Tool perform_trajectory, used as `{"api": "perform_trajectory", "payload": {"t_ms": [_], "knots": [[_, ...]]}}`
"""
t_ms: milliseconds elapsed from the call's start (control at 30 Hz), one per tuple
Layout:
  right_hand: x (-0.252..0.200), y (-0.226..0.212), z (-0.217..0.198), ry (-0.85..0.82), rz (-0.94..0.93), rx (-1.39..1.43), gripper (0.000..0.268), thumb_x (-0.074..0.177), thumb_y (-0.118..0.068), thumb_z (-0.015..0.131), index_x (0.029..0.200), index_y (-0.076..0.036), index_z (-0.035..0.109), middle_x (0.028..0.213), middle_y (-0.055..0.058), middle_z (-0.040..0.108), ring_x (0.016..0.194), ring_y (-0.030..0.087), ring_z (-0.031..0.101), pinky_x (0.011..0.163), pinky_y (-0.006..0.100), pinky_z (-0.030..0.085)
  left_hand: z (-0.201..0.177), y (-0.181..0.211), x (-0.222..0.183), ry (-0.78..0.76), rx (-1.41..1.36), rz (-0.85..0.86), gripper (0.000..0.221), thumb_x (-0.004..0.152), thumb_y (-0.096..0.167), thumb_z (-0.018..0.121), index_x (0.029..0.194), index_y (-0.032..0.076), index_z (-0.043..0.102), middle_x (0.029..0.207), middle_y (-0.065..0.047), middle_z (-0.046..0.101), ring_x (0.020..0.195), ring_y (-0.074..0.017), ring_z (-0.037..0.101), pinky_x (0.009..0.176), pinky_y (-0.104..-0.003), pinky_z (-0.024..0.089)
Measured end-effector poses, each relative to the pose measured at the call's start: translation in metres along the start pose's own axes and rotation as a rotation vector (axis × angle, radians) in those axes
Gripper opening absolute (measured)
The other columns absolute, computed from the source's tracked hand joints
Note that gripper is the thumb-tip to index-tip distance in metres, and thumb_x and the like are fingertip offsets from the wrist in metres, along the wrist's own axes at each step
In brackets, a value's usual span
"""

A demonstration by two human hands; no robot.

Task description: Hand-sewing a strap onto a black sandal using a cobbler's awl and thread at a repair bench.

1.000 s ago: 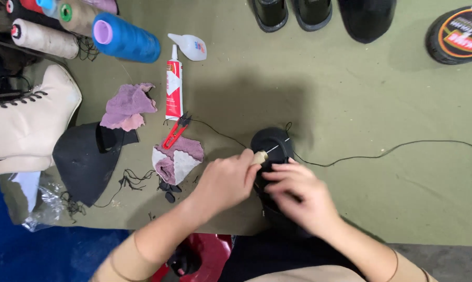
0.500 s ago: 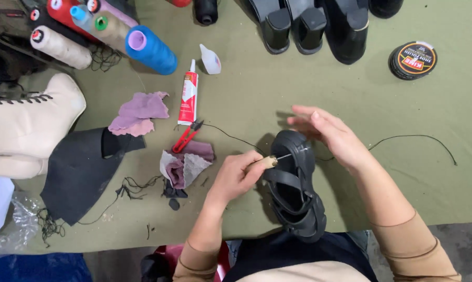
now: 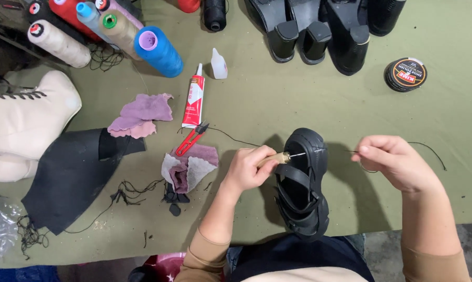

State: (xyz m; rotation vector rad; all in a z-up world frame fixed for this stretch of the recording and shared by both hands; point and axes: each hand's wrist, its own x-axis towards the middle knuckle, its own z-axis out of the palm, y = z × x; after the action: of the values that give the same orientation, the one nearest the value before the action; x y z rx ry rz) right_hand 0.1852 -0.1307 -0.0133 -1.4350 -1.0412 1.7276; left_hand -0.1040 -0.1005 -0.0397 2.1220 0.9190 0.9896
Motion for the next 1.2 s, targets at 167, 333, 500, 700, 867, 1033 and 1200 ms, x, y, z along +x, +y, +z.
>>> {"api": "perform_trajectory", "payload": {"t_ms": [167,333,500,700,867,1033,1200], "knots": [[-0.014,-0.007,-0.004,0.051,-0.236,0.296,0.021,0.08,-0.018,0.05,0.067,-0.003,0.054,0.046,0.001,0.031,0.043,0.01,0.027,0.048,0.025,0.024,0.0,-0.004,0.001,-0.012,-0.049,-0.009,0.019,0.081,0.025,0.044,0.075,0.008,0.05,0.054,0.001,0.047,0.043,-0.0161,0.043,0.041,-0.026,0.032],[-0.02,-0.019,-0.012,-0.085,-0.429,0.563,0.016,0.088,-0.022,0.045,0.088,-0.015,0.06,0.05,-0.004,0.04,0.046,0.007,0.028,0.048,0.023,0.021,-0.001,-0.007,0.001,0.005,-0.061,-0.038,0.019,0.082,0.024,0.043,0.073,0.009,0.049,0.05,0.003,0.047,0.041,-0.0142,0.041,0.041,-0.024,0.033],[-0.013,-0.024,-0.011,0.044,-0.402,0.593,0.016,0.089,-0.02,0.043,0.082,-0.013,0.056,0.054,-0.006,0.038,0.047,0.004,0.028,0.051,0.02,0.024,-0.001,-0.004,0.003,0.0,-0.06,-0.041,0.025,0.083,0.029,0.04,0.072,0.009,0.049,0.05,0.003,0.046,0.041,-0.0143,0.041,0.041,-0.025,0.033],[-0.009,-0.025,-0.011,0.076,-0.38,0.656,0.018,0.089,-0.021,0.043,0.084,-0.014,0.058,0.056,-0.007,0.039,0.048,0.004,0.029,0.056,0.02,0.026,0.0,-0.007,0.002,0.009,-0.034,-0.053,0.019,0.081,0.024,0.043,0.071,0.009,0.048,0.048,0.002,0.042,0.04,-0.0142,0.038,0.04,-0.025,0.031],[-0.011,-0.027,-0.014,0.143,-0.343,0.662,0.018,0.09,-0.023,0.043,0.083,-0.017,0.058,0.054,-0.01,0.039,0.047,0.002,0.028,0.056,0.018,0.026,0.0,-0.006,0.002,0.006,-0.028,-0.062,0.019,0.081,0.024,0.043,0.071,0.009,0.048,0.047,0.002,0.04,0.04,-0.0148,0.036,0.04,-0.025,0.03],[-0.012,-0.024,-0.025,0.273,-0.258,0.705,0.016,0.088,-0.023,0.046,0.078,-0.017,0.057,0.053,-0.012,0.036,0.045,0.0,0.027,0.058,0.017,0.028,0.0,-0.005,0.002,0.001,-0.008,-0.063,0.015,0.081,0.022,0.044,0.072,0.01,0.048,0.049,0.004,0.044,0.041,-0.0146,0.039,0.04,-0.025,0.032],[-0.013,0.002,-0.067,0.269,-0.289,0.73,0.017,0.09,-0.028,0.047,0.076,-0.022,0.055,0.05,-0.017,0.03,0.044,-0.004,0.022,0.057,0.014,0.021,0.0,-0.005,0.002,-0.005,-0.005,-0.089,0.018,0.081,0.024,0.043,0.072,0.01,0.048,0.047,0.001,0.04,0.039,-0.015,0.036,0.039,-0.026,0.029]]}}
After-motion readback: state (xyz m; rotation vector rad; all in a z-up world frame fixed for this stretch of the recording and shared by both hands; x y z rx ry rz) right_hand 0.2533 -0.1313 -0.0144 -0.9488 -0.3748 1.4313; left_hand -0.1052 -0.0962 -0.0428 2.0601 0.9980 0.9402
